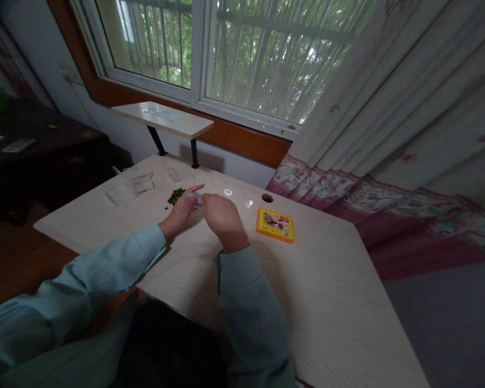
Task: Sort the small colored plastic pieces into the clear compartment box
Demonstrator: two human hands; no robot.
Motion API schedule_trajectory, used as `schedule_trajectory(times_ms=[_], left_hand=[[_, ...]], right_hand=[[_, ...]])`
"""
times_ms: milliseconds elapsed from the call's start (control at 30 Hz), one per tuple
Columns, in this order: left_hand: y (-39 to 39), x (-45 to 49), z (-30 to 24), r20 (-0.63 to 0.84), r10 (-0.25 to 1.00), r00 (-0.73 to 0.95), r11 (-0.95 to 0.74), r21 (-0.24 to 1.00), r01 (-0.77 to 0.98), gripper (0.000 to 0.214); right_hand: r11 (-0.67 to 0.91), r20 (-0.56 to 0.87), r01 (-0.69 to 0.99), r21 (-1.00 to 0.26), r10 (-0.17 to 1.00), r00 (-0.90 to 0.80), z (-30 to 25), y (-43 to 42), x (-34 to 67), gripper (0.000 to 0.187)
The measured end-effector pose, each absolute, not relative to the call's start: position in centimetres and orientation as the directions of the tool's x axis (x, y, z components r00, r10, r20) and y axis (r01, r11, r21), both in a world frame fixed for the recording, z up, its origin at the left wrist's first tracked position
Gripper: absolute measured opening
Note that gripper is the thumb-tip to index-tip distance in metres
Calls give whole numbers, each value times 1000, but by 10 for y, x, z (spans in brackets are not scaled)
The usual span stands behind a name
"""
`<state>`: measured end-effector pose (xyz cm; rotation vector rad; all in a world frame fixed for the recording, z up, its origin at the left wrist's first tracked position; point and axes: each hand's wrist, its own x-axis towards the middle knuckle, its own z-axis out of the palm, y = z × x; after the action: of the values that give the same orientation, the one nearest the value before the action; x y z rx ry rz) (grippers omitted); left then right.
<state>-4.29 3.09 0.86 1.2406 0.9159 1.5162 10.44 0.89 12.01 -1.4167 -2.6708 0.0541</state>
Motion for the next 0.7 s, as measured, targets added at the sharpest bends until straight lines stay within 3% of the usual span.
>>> schedule_trajectory(times_ms=[267, 467, 700], left_hand=[[35, -34, -3, 198, 978, 67, -159, 914, -374, 65], [34, -35, 0, 158, 984, 80, -107, 892, -439, 63], [39, -38, -4, 99, 990, 99, -35, 861, -507, 60]], right_hand=[[534, 55, 840, 99, 839, -541, 123, 3, 99, 33], [542, 81, 836, 92, 832, -548, 124, -3, 92, 31], [472, 44, 882, 1, 881, -472, 122, -6, 77, 35]])
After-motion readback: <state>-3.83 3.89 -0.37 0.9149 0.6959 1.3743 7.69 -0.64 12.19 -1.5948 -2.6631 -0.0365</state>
